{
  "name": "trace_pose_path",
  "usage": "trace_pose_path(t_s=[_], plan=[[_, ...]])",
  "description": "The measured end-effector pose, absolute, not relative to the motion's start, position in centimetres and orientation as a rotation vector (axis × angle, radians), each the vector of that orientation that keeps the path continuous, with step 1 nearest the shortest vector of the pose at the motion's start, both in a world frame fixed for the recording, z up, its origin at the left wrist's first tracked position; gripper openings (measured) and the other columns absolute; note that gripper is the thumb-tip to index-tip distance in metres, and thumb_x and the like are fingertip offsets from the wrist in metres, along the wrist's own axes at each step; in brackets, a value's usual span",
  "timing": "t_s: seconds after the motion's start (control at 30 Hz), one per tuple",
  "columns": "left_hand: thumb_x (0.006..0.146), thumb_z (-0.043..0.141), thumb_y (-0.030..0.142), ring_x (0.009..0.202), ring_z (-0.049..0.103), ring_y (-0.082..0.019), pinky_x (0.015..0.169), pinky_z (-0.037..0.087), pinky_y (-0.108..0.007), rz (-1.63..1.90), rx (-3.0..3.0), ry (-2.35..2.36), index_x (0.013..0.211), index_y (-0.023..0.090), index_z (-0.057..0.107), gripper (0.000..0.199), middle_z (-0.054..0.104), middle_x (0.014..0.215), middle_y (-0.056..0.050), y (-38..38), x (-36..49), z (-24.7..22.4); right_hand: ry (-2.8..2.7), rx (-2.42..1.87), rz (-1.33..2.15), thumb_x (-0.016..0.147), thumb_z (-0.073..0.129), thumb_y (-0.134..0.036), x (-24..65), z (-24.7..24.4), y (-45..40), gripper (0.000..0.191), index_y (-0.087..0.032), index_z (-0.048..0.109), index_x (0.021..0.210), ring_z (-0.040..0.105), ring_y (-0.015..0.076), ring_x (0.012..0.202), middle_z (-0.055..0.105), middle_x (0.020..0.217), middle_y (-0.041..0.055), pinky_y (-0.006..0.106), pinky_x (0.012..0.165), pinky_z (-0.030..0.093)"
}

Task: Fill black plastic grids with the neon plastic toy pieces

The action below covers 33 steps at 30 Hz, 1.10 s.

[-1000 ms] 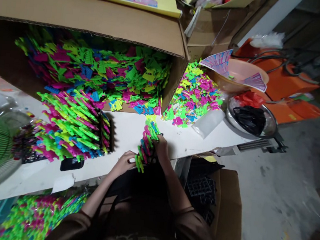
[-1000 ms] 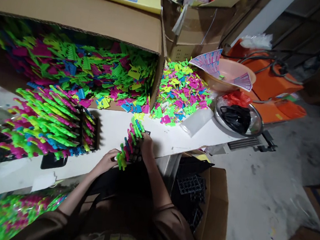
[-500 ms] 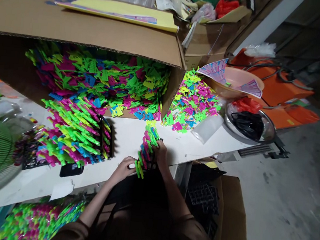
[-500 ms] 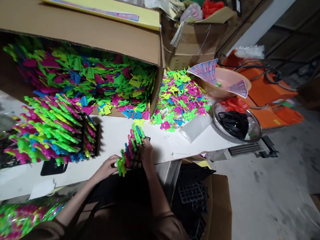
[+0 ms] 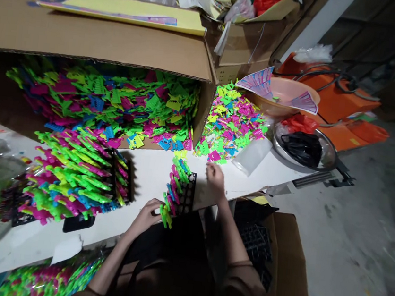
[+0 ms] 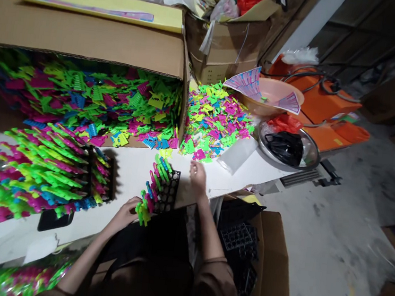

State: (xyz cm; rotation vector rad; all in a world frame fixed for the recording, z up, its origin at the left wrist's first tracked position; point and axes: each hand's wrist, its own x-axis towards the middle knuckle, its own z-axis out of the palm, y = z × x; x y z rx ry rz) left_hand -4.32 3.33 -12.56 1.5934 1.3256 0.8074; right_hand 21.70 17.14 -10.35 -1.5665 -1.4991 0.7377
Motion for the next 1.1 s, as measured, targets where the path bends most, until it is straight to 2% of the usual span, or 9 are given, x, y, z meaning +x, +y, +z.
trace_pose_path(t_s=[0.1,0.17,0.3,0.37,0.5,0.67,0.77,0.97,1.1], plan=[[0.077,0.068,0.038,0.076,0.055,-0.019,0.077,0.048,-0.031,0.799,1.597,1.326,0.068,0.020,0.067,0.020,0.062,0.077,-0.005,3.3,-4.4,-12.5,-1.604,-1.749,0.373,0.087,0.038,-0.020,24.6,-8.9,20.4,0.040,-0.019,0.064,0.117,0.059,0.0244,0.102,0.058,0.119,0.0147,0.039,0.086,0.050],[0.077,0.068,0.039,0.076,0.055,-0.019,0.077,0.048,-0.031,0.799,1.596,1.329,0.068,0.020,0.067,0.020,0.062,0.077,-0.005,3.3,-4.5,-12.5,-1.774,-1.816,0.293,0.085,0.038,-0.011,25.5,-8.2,22.4,0.041,-0.018,0.065,0.116,0.057,0.0265,0.105,0.055,0.123,0.0167,0.041,0.088,0.048],[0.077,0.068,0.035,0.077,0.055,-0.019,0.077,0.047,-0.030,0.790,1.589,1.336,0.068,0.020,0.066,0.018,0.062,0.077,-0.005,3.2,-4.4,-12.2,-2.044,-1.937,0.238,0.083,0.042,-0.004,25.7,-7.7,24.4,0.033,-0.016,0.070,0.096,0.055,0.0287,0.105,0.058,0.121,0.0184,0.041,0.083,0.048],[0.076,0.068,0.031,0.078,0.055,-0.018,0.074,0.047,-0.029,0.791,1.581,1.339,0.068,0.019,0.066,0.015,0.062,0.078,-0.005,3.2,-4.3,-12.1,-2.109,-1.929,0.223,0.083,0.045,-0.005,25.9,-7.4,24.2,0.028,-0.016,0.069,0.093,0.053,0.0288,0.105,0.060,0.117,0.0181,0.040,0.081,0.047],[0.077,0.065,0.027,0.079,0.056,-0.018,0.067,0.046,-0.025,0.807,1.567,1.329,0.070,0.019,0.066,0.010,0.062,0.082,-0.005,3.0,-4.1,-12.1,-2.059,-1.791,0.260,0.086,0.049,-0.017,26.5,-6.6,21.2,0.020,-0.018,0.065,0.097,0.054,0.0273,0.100,0.063,0.104,0.0140,0.037,0.079,0.046],[0.076,0.065,0.019,0.079,0.056,-0.017,0.072,0.046,-0.026,0.794,1.620,1.351,0.070,0.019,0.066,0.006,0.061,0.079,-0.004,2.9,-4.2,-12.1,-1.632,-1.589,0.524,0.084,0.058,-0.033,25.1,-7.3,15.4,0.021,-0.019,0.065,0.098,0.057,0.0179,0.072,0.065,0.090,0.0066,0.032,0.069,0.049],[0.075,0.065,0.016,0.079,0.056,-0.017,0.077,0.046,-0.027,0.794,1.634,1.352,0.069,0.019,0.065,0.006,0.061,0.078,-0.003,2.9,-4.3,-12.1,-1.454,-1.468,0.814,0.080,0.062,-0.040,22.6,-8.8,12.3,0.025,-0.020,0.069,0.092,0.058,0.0148,0.064,0.067,0.088,0.0038,0.029,0.060,0.050],[0.073,0.065,0.013,0.080,0.057,-0.017,0.079,0.046,-0.028,0.789,1.633,1.350,0.069,0.019,0.065,0.007,0.062,0.078,-0.002,3.0,-4.4,-12.1,-1.487,-1.269,0.998,0.081,0.064,-0.035,18.0,-11.4,9.6,0.018,-0.024,0.074,0.092,0.068,0.0180,0.087,0.074,0.094,0.0021,0.031,0.082,0.055],[0.074,0.065,0.013,0.080,0.057,-0.017,0.077,0.046,-0.027,0.792,1.637,1.352,0.071,0.019,0.066,0.007,0.062,0.079,-0.003,2.9,-4.3,-12.1,-1.615,-1.163,0.925,0.086,0.058,-0.027,16.9,-12.3,9.6,0.019,-0.025,0.073,0.098,0.069,0.0175,0.093,0.074,0.100,0.0031,0.031,0.085,0.056]])
